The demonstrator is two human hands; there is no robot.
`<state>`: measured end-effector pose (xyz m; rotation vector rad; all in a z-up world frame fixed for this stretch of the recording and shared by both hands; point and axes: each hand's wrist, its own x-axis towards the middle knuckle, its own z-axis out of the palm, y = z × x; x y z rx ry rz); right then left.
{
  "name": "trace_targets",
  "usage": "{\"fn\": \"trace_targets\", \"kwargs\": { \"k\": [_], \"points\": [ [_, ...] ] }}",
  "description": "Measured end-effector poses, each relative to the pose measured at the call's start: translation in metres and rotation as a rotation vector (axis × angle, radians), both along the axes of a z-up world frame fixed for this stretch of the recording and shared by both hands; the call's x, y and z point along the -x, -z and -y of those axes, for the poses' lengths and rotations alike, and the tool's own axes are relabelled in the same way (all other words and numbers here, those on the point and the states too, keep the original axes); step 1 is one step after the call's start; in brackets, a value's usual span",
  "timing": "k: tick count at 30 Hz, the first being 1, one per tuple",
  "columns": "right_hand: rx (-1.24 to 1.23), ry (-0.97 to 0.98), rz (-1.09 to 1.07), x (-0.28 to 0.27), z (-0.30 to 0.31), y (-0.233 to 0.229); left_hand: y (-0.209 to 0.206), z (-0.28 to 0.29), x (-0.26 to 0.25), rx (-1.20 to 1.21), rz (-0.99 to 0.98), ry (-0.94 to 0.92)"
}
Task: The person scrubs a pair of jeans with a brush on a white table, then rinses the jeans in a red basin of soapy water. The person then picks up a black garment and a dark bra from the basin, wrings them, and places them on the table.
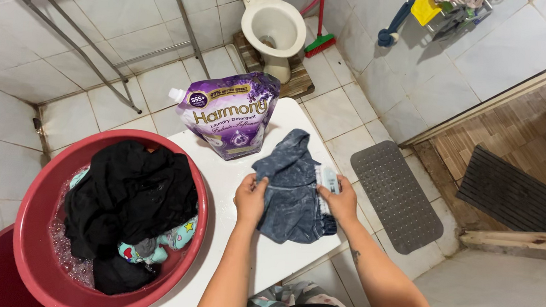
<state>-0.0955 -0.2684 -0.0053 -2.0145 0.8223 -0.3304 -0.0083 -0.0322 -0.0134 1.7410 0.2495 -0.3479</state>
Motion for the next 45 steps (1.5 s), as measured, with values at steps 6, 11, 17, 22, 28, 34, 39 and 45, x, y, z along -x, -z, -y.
{"fn": "trace_targets", "kwargs": {
  "k": [6, 11, 17, 22, 28, 34, 39, 45],
  "points": [
    [0.025, -0.115, 0.01, -0.013, -0.022, -0.026, 0.025, -0.023, 0.029, -0.255, 0.119, -0.152],
    [0.264, -0.492, 0.169, 0.003, -0.098, -0.038, 0.053, -0.038, 0.081, -0.367, -0.151, -0.054],
    [0.449, -0.797, -0.335, 0.015, -0.119, -0.043, 0.055, -0.053, 0.099, -0.365, -0.217, -0.06],
    [0.609, -0.523, -0.313, -0.01, -0.068, -0.052, 0.05, -0.058, 0.103, -0.389, -0.217, -0.014],
    [0.453, -0.564, -0.301, -0.001, -0.106, -0.062, 0.049, -0.05, 0.101, -0.376, -0.238, -0.034],
    [0.527, -0.832, -0.402, 0.009, -0.123, -0.059, 0.044, -0.058, 0.104, -0.396, -0.221, 0.024],
    [0.604, -0.498, -0.368, -0.026, -0.071, -0.059, 0.032, -0.058, 0.108, -0.384, -0.156, 0.038],
    [0.519, -0.769, -0.253, 0.01, -0.122, -0.048, 0.023, -0.059, 0.11, -0.453, -0.133, 0.099]
  ]
}}
